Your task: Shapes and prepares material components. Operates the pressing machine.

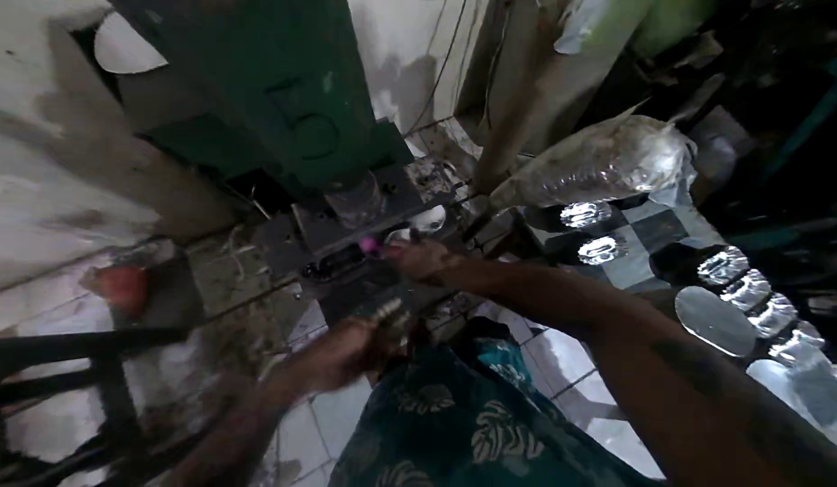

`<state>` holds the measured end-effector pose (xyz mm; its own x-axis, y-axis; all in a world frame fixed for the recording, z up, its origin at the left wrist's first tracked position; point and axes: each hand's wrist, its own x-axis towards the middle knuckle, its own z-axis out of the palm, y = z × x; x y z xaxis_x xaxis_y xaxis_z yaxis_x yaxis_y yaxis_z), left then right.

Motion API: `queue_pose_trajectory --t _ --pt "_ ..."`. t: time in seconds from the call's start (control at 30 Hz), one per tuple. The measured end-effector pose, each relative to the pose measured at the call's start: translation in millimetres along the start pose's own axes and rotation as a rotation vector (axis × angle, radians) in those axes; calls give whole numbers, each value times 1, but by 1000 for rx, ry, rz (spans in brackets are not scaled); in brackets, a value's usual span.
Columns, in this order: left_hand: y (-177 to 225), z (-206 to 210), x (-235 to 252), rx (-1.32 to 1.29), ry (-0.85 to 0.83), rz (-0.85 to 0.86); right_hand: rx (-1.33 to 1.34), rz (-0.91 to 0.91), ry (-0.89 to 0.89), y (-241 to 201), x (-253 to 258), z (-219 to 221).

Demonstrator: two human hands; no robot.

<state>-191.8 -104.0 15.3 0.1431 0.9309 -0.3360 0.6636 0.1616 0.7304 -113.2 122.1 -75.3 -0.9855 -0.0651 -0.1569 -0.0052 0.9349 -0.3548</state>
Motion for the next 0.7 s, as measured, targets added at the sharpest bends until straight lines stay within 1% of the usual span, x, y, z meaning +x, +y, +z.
queue_pose_trajectory --t 0.03,0.07,0.1,0.13,0.17,0.2,0.23,0.27,0.3,0.33,0.37,0.4,0.43,0.47,0.5,0.53,0.57,0.6,0.63,0.67,0.7 --pt "12 14 -10 -107 35 111 60 -1 4 -25 7 1" --pt "23 27 -15 -186 66 251 30 25 -84 -56 7 -13" --pt "33 35 -16 -254 66 360 -76 38 -187 -84 2 -38" --pt "43 40 -16 -303 56 418 -55 -67 55 -92 -9 -33" --pt "52 41 -20 -338 45 415 -95 -24 -66 -111 -14 -58" --pt "57 42 -24 -366 49 395 -207 76 -394 -133 -5 -92" --pt "59 45 -30 -395 60 352 -223 90 -460 -131 3 -90" --pt "61 50 -36 -427 73 290 -60 -95 -32 -92 -1 -37" --pt "62 55 -41 -436 62 217 -63 -103 -40 -70 4 -20" --pt "64 57 -46 -417 10 126 -54 -28 -166 -56 2 -22" --pt "66 56 -48 -382 -69 14 -16 59 -254 -40 -5 -26" --pt "68 56 -45 -345 -137 -81 -32 118 -312 -20 -10 -28" --pt "68 57 -41 -315 -208 -126 -69 126 -364 2 -15 -27" --pt "68 58 -35 -308 -294 -127 -100 90 -415 14 -25 -27" --pt "60 60 -27 -319 -340 -67 -115 53 -440 17 -36 -38" --pt "49 65 -17 -366 -366 12 -114 36 -447 10 -47 -64" --pt "37 76 -8 -455 -395 79 -106 60 -501 -8 -63 -101" --pt "27 89 -1 -548 -420 128 -113 147 -615 -33 -79 -147" --pt "21 102 7 -638 -441 150 -96 280 -710 -51 -90 -196" --pt "20 113 14 -715 -468 157 -15 255 -457 -40 -113 -220" --pt "26 121 20 -760 -487 165 75 304 -214 -34 -131 -238"
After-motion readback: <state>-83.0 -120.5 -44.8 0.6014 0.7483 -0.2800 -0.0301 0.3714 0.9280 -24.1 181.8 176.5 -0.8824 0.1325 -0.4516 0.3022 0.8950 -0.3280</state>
